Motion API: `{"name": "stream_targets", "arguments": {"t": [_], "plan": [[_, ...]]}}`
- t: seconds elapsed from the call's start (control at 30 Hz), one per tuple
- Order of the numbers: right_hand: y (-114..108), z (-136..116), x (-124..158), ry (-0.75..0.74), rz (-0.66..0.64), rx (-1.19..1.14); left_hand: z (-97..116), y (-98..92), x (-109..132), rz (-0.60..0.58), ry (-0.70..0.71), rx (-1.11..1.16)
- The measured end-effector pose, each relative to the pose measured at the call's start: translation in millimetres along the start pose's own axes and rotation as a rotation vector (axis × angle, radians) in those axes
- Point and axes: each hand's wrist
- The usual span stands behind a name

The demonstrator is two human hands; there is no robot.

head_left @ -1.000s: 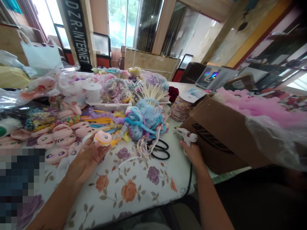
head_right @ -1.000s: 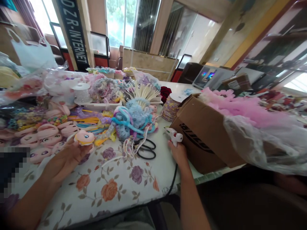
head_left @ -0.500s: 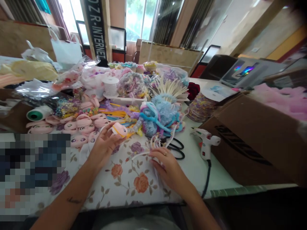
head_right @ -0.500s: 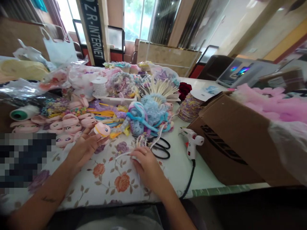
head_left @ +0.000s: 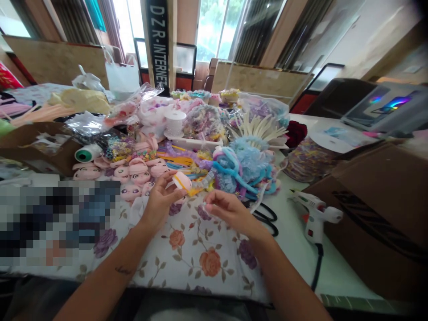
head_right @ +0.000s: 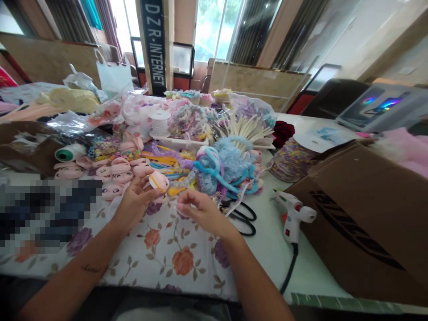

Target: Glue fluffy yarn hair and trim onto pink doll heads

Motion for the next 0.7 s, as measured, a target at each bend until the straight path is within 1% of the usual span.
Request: {"name": "stream_targets", "arguments": {"t": [0.07,0.1,0.17,0.23,0.3,0.33,0.37,0.43,0.6,0.7], "plan": [[5.3,-2.8,-1.2,0.083,0.083,-0.255,-1.2,0.7,0.6,0.003,0.007,-0.012],[9.9,-3.6,-2.6,0.112,0.11,-0.346,-2.0,1.1,0.8,0.003,0.011,-0.018],[21.1,-4.3,-6.5,0.154,0.173,-0.437,-3.5,1.8,1.1,0.004,0.024,-0.03],[31.8,-4.2,-10.5,0.169,0.278,-0.415,-4.8,2.4,1.6,0.009,0.036,-0.049],[39.6,-3.8,-13.4,0.148,0.379,-0.325,-5.8,3.2,2.6,0.016,0.053,-0.083],[42.2,-3.6,-14.3,0.13,0.409,-0.28,-6.1,3.8,3.3,0.018,0.061,-0.103],[44.1,-3.2,-14.6,0.115,0.424,-0.253,-6.4,4.5,4.1,0.019,0.067,-0.119],[46.1,-2.4,-14.3,0.109,0.427,-0.276,-6.9,6.0,5.6,0.018,0.068,-0.138],[46.3,-0.2,-11.1,0.19,0.347,-0.52,-7.3,8.0,6.5,0.029,0.038,-0.124],[46.4,0.9,-10.8,0.223,0.335,-0.559,-7.6,7.2,5.8,0.044,0.046,-0.122]]}}
Point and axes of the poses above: each hand's wrist, its own x-axis away from the middle knuckle, its own y-axis out of the palm, z = x × y, and after that the axes turned 7 degrees about x, right-handed
